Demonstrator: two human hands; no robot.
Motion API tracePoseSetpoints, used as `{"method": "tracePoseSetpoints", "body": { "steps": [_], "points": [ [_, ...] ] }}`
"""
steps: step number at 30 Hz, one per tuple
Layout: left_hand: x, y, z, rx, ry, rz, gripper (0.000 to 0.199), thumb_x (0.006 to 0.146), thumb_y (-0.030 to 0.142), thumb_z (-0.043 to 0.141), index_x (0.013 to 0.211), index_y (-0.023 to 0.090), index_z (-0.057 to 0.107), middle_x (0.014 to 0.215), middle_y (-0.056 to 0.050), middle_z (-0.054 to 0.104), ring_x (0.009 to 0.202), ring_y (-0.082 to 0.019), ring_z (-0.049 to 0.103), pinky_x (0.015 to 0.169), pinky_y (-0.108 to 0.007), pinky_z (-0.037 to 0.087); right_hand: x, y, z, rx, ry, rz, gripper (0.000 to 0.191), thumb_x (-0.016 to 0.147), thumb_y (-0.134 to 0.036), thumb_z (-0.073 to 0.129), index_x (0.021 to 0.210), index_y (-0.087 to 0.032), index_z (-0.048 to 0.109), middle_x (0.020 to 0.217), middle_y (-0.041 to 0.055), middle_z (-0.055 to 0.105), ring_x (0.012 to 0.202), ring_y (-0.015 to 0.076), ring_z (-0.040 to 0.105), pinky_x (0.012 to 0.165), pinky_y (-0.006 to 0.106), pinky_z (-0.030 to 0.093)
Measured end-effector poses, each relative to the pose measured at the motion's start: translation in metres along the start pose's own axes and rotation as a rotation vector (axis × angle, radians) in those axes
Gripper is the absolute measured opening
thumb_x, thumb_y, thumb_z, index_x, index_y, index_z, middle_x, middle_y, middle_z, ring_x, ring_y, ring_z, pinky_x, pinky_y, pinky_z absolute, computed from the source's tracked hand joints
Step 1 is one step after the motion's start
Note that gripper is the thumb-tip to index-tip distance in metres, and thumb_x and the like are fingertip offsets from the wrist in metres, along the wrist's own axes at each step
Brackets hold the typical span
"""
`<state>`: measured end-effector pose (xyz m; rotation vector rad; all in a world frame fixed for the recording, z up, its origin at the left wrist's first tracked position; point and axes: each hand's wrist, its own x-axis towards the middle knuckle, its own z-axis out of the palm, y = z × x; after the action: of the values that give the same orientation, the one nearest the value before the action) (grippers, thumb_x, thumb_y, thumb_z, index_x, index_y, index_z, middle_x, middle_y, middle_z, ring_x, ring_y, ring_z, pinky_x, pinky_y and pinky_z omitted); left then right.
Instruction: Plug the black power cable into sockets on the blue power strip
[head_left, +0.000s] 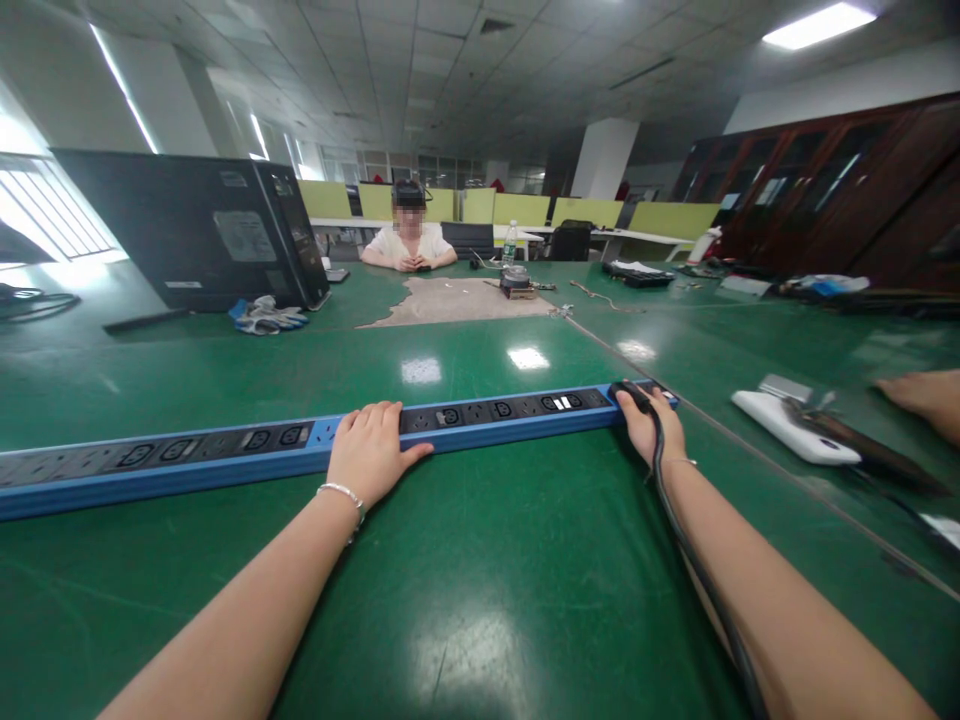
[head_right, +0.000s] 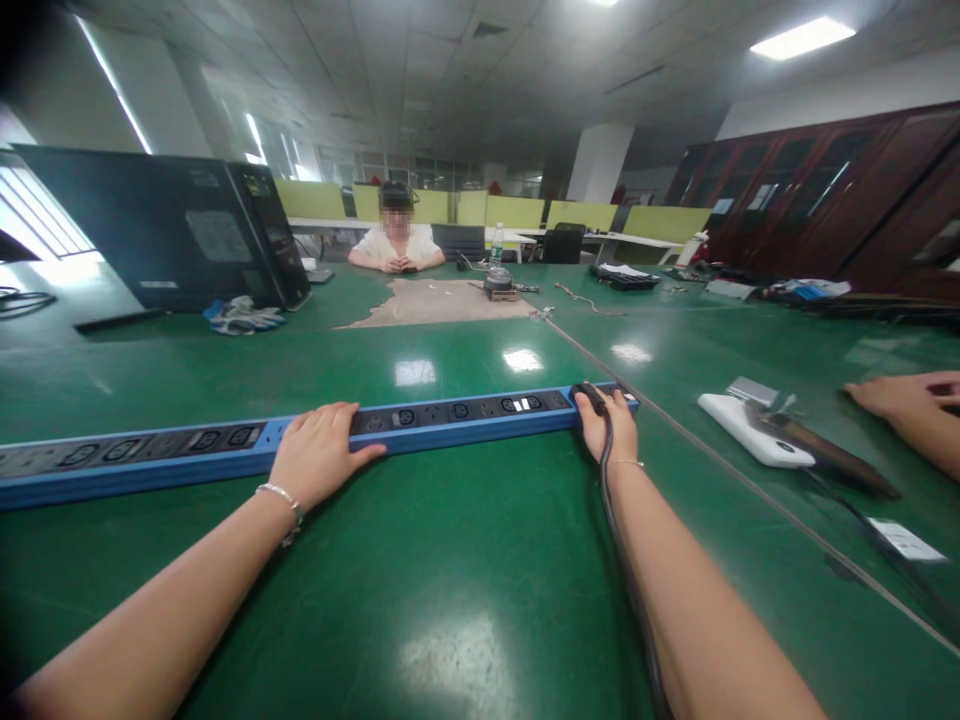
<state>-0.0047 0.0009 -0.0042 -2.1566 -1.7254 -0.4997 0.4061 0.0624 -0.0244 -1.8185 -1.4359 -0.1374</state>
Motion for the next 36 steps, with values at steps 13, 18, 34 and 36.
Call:
{"method": "tracePoseSetpoints", "body": {
  "steps": [13,18,34,36],
  "points": [
    [0.001,0.001,-0.001,-0.021,-0.009,-0.008,0.066,0.075,0.061,0.048,0.118,0.011,0.048,0.116,-0.018,0.057,0.110,-0.031,0.050,0.094,-0.044,0.034,0.003,-0.023,-0.009,0.316,0.386,0.141,0.051,0.081,-0.053,0.039,0.092,-0.012,0.067,0.090,0.0125,0.068,0.089,0.0271,0.061,0.084,0.042,0.046],
    [0.001,0.000,0.000,-0.019,-0.008,-0.014,0.065,0.075,0.062,0.048,0.118,0.013,0.048,0.116,-0.017,0.057,0.111,-0.030,0.050,0.094,-0.044,0.034,-0.006,-0.037,-0.002,0.352,0.192,0.006,0.044,0.075,-0.051,0.050,0.094,-0.016,0.068,0.093,0.0084,0.069,0.090,0.0245,0.061,0.085,0.040,0.046],
    [0.000,0.000,0.001,-0.016,0.000,0.000,0.065,0.075,0.062,0.047,0.118,0.013,0.048,0.117,-0.017,0.057,0.111,-0.030,0.049,0.094,-0.044,0.034,-0.011,-0.049,-0.007,0.099,0.058,-0.049,0.042,0.078,-0.050,0.045,0.106,-0.026,0.065,0.090,0.0052,0.069,0.083,0.0241,0.062,0.076,0.037,0.046],
    [0.000,0.000,0.001,-0.017,0.002,0.001,0.065,0.075,0.062,0.047,0.118,0.013,0.048,0.116,-0.018,0.057,0.110,-0.030,0.049,0.093,-0.044,0.034,-0.008,-0.049,-0.006,0.096,0.043,-0.048,0.042,0.078,-0.052,0.045,0.106,-0.028,0.066,0.089,0.0044,0.070,0.082,0.0240,0.062,0.074,0.036,0.047]
  ]
}}
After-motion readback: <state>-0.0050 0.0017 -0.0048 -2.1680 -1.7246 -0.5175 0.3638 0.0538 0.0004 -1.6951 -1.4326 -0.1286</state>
